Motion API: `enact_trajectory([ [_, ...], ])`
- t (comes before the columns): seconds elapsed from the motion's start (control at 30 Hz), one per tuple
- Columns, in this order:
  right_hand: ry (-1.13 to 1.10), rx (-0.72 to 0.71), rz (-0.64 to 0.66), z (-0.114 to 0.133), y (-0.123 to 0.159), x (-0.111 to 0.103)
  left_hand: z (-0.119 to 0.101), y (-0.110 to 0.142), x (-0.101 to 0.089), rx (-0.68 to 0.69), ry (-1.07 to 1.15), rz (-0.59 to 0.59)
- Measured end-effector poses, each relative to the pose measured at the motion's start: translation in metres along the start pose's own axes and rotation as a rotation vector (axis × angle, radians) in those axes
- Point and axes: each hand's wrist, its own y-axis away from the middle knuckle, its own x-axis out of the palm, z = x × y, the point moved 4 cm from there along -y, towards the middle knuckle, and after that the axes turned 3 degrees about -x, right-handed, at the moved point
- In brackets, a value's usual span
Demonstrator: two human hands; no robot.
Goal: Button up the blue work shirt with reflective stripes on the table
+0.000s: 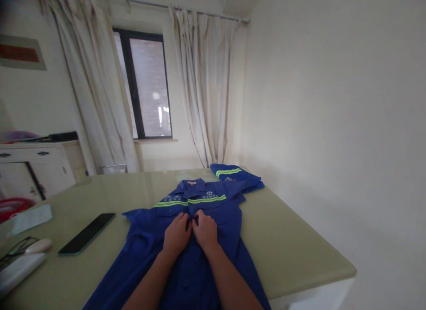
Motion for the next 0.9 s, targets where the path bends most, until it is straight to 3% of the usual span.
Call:
enact_trajectory([
  [0.13,0.065,-0.01,0.017,0.006,0.001,-0.003,0.007,-0.009,0.002,-0.04,0.057,0.062],
  [0.33,0.218,-0.027,0.049,0.01,0.001,0.002,0.017,-0.025,-0.003,-0.172,0.117,0.273],
  [0.5,0.264,-0.084,0.062,0.013,-0.001,0.007,0.021,-0.015,-0.006,-0.161,0.08,0.125],
  [0.67,0.225,-0.18,-0.019,0.018,-0.005,0.004,0.022,-0.007,-0.006,-0.121,0.133,0.148],
  [0.9,0.172,-0.113,-0.059,0.013,-0.001,0.0,0.015,-0.003,-0.015,-0.009,0.211,0.087],
])
